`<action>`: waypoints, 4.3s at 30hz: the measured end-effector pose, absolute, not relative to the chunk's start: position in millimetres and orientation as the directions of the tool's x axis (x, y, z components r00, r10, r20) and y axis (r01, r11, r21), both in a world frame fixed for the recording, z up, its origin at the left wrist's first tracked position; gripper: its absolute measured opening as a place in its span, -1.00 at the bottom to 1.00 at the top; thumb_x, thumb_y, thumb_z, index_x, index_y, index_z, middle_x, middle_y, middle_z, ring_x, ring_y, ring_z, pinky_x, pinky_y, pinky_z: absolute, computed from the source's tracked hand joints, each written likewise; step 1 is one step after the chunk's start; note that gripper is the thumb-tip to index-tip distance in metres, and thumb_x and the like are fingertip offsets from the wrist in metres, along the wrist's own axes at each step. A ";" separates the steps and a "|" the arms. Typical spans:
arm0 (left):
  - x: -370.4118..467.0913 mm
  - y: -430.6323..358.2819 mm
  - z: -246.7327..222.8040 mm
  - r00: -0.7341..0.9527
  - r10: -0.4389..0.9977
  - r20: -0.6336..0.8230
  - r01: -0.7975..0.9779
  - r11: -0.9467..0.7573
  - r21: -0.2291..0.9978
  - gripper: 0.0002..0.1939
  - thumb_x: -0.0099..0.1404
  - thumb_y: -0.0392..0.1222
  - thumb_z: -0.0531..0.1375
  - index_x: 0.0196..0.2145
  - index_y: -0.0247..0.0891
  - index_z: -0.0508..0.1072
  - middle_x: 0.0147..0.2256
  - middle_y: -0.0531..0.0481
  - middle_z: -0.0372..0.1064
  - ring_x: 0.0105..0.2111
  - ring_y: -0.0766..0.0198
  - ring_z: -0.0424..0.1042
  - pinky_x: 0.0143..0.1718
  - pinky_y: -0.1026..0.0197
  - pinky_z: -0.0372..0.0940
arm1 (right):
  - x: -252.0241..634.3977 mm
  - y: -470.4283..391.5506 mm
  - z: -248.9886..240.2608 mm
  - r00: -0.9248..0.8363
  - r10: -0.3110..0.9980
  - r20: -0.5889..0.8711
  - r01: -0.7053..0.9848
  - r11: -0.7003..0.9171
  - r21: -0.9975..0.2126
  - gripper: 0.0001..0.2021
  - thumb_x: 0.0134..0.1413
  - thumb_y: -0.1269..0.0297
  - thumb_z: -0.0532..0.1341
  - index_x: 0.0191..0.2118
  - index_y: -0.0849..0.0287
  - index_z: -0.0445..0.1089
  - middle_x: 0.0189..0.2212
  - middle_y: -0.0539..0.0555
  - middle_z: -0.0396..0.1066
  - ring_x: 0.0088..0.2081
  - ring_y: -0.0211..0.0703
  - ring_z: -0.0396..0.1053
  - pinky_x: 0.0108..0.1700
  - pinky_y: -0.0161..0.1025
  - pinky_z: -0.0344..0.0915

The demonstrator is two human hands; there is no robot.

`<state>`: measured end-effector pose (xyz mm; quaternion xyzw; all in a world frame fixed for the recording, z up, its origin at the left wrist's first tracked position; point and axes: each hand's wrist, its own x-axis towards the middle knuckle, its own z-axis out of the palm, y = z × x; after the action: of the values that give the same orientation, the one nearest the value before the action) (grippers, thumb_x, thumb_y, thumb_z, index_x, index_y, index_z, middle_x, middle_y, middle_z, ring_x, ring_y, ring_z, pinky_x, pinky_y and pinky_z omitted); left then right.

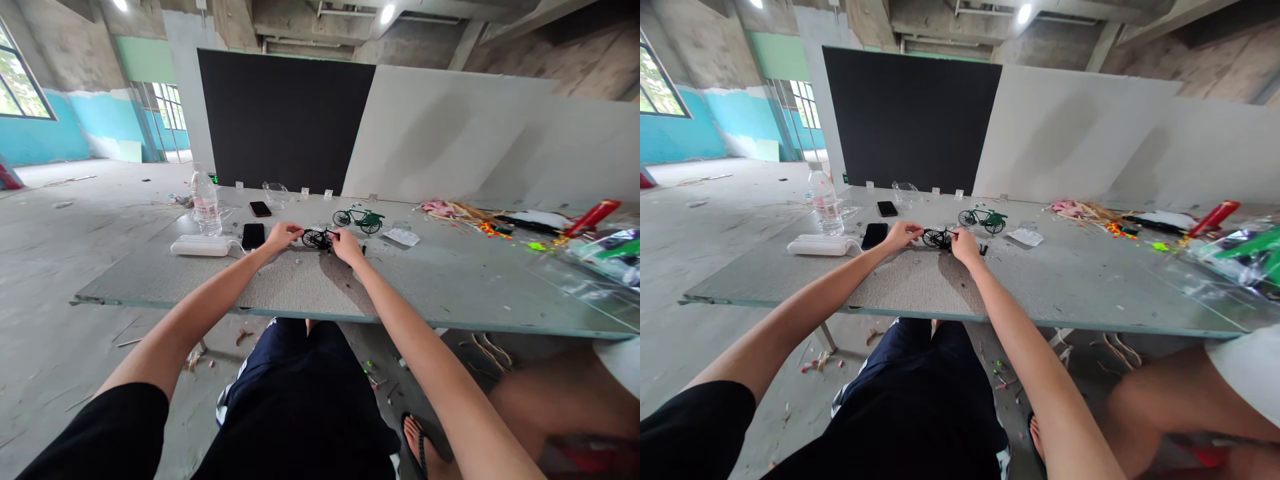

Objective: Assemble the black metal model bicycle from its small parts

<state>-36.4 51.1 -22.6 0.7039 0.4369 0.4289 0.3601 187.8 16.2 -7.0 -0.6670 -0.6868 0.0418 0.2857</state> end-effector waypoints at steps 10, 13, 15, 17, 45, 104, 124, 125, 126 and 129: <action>-35.7 52.7 -22.8 0.256 0.927 0.274 0.295 -0.344 0.891 -0.77 0.31 -0.12 0.25 -0.17 -0.33 0.56 -0.22 -0.17 0.56 -0.39 0.31 0.47 -0.43 0.30 0.32 | 188.8 19.2 -10.4 0.063 0.932 0.357 0.896 0.105 -0.431 -0.76 0.33 0.36 0.14 0.00 0.27 0.46 -0.04 0.27 0.54 0.00 0.04 0.47 0.00 -0.18 0.30; -35.7 52.5 -22.7 0.254 0.924 0.284 0.299 -0.354 0.886 -0.76 0.31 -0.10 0.25 -0.17 -0.32 0.56 -0.22 -0.16 0.56 -0.39 0.31 0.47 -0.42 0.29 0.32 | 188.8 19.2 -10.2 0.063 0.931 0.358 0.895 0.106 -0.433 -0.78 0.32 0.36 0.14 -0.02 0.26 0.47 -0.06 0.27 0.55 -0.01 0.04 0.48 0.00 -0.18 0.31; -35.7 52.2 -22.2 0.252 0.921 0.297 0.312 -0.368 0.876 -0.76 0.30 -0.09 0.25 -0.19 -0.32 0.56 -0.24 -0.15 0.56 -0.39 0.31 0.47 -0.41 0.29 0.32 | 188.3 18.7 -9.7 0.060 0.933 0.356 0.897 0.106 -0.430 -0.78 0.33 0.35 0.14 -0.02 0.26 0.47 -0.07 0.27 0.55 -0.02 0.04 0.49 0.00 -0.18 0.31; -35.8 51.9 -21.6 0.250 0.917 0.311 0.325 -0.383 0.865 -0.76 0.29 -0.08 0.26 -0.21 -0.31 0.56 -0.26 -0.15 0.56 -0.39 0.30 0.47 -0.38 0.27 0.33 | 187.6 17.7 -9.1 0.053 0.934 0.354 0.899 0.110 -0.424 -0.76 0.33 0.35 0.13 -0.01 0.27 0.46 -0.06 0.27 0.55 -0.02 0.04 0.48 0.00 -0.18 0.31; -33.4 57.5 -28.9 0.230 0.903 0.364 0.296 -0.421 0.857 -0.76 0.24 -0.11 0.26 -0.20 -0.30 0.59 -0.32 -0.11 0.56 -0.39 0.29 0.47 -0.35 0.26 0.32 | 182.9 14.3 -7.3 0.000 0.935 0.356 0.914 0.145 -0.380 -0.79 0.33 0.34 0.13 -0.08 0.27 0.49 -0.08 0.28 0.56 -0.04 0.04 0.49 0.00 -0.19 0.30; -34.3 50.8 -18.9 0.227 0.920 0.319 0.280 -0.376 0.883 -0.78 0.38 -0.14 0.15 -0.22 -0.32 0.55 -0.23 -0.17 0.56 -0.35 0.27 0.52 -0.28 0.21 0.38 | 187.7 16.0 -6.4 -0.014 0.879 0.477 0.838 0.271 -0.474 -0.78 0.15 0.44 0.16 -0.11 0.22 0.48 -0.15 0.18 0.53 -0.10 -0.07 0.44 0.02 -0.17 0.31; -16.4 29.0 -3.5 0.333 0.692 0.640 0.643 -0.663 0.382 -0.75 0.41 -0.11 0.17 -0.07 -0.19 0.58 -0.09 -0.08 0.57 -0.07 0.11 0.50 0.01 0.11 0.32 | 204.8 6.0 9.9 0.059 0.780 0.623 0.923 0.195 -0.331 -0.77 0.26 0.38 0.07 -0.11 0.17 0.45 -0.12 0.25 0.46 -0.06 0.07 0.38 -0.01 -0.08 0.30; -18.6 30.4 -3.7 0.314 0.703 0.638 0.646 -0.650 0.399 -0.76 0.41 -0.12 0.17 -0.07 -0.19 0.59 -0.10 -0.08 0.57 -0.09 0.11 0.50 -0.01 0.11 0.32 | 205.2 5.3 10.0 0.062 0.783 0.619 0.929 0.182 -0.322 -0.77 0.26 0.38 0.07 -0.11 0.17 0.45 -0.11 0.25 0.46 -0.06 0.07 0.39 -0.03 -0.09 0.30; -21.1 32.0 -4.0 0.297 0.711 0.638 0.650 -0.640 0.410 -0.76 0.40 -0.12 0.18 -0.08 -0.20 0.59 -0.11 -0.09 0.58 -0.10 0.11 0.50 -0.02 0.11 0.32 | 205.5 4.6 10.1 0.063 0.787 0.614 0.934 0.171 -0.315 -0.77 0.26 0.39 0.07 -0.10 0.17 0.45 -0.11 0.25 0.46 -0.07 0.07 0.40 -0.04 -0.10 0.30; -29.1 37.6 -5.1 0.271 0.712 0.647 0.660 -0.627 0.414 -0.76 0.38 -0.14 0.19 -0.07 -0.21 0.58 -0.12 -0.10 0.58 -0.11 0.10 0.49 -0.02 0.09 0.32 | 207.1 3.5 10.1 0.050 0.810 0.585 0.941 0.158 -0.299 -0.79 0.23 0.39 0.11 -0.09 0.17 0.45 -0.11 0.23 0.48 -0.11 0.04 0.42 -0.10 -0.14 0.31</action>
<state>-29.1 37.6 -5.1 0.7967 0.4305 0.4231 0.0311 207.1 3.5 10.1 -0.6415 -0.6824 -0.0975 0.3368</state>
